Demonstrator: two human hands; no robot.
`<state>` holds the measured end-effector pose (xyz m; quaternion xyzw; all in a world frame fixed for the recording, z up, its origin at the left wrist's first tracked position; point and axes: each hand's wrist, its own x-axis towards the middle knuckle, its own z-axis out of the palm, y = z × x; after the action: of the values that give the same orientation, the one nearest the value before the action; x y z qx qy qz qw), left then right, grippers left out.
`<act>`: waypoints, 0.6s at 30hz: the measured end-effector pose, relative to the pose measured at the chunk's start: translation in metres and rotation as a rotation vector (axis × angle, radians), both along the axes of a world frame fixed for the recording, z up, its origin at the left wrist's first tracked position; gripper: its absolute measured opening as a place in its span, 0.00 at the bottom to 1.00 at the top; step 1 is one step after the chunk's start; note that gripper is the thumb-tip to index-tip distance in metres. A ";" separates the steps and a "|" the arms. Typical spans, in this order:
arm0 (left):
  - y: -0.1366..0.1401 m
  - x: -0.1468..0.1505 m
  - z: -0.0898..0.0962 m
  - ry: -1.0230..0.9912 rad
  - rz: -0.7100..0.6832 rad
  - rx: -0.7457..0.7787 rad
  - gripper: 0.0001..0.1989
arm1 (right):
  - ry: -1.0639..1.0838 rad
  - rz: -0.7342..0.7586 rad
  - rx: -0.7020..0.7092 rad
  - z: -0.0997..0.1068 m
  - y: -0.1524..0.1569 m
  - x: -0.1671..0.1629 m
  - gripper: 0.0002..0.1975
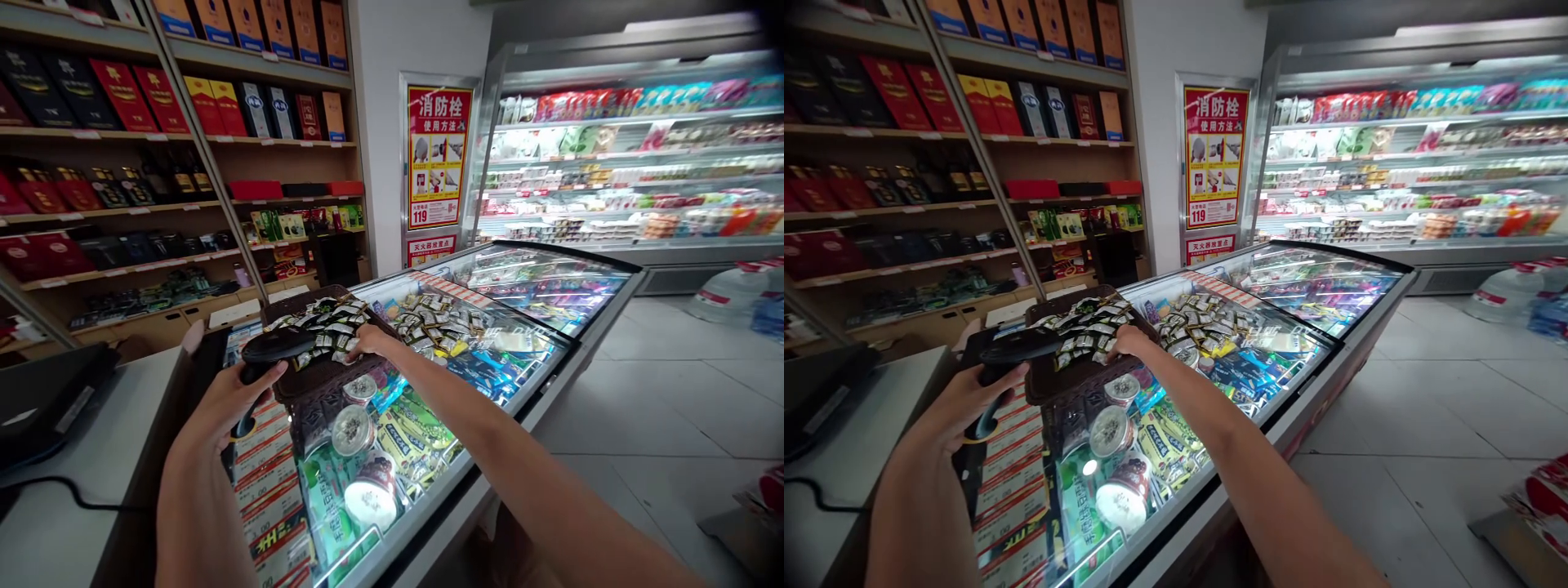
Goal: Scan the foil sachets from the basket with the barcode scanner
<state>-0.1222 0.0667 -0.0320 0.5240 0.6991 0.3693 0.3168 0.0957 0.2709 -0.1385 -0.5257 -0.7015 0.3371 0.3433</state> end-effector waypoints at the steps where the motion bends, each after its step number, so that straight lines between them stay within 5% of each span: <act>1: -0.001 0.001 0.001 -0.005 0.000 -0.002 0.29 | 0.037 -0.018 -0.014 0.003 -0.003 0.002 0.23; 9: -0.004 0.015 0.004 -0.087 -0.034 0.011 0.29 | 0.815 -0.147 0.079 0.021 -0.056 0.055 0.23; 18: 0.014 0.047 -0.015 -0.097 -0.214 -0.012 0.30 | 0.880 -0.417 0.227 -0.008 -0.075 0.090 0.22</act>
<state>-0.0756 0.0812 -0.0471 0.5752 0.6252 0.3539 0.3912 0.1852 0.1959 -0.1465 -0.4221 -0.4024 0.3727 0.7218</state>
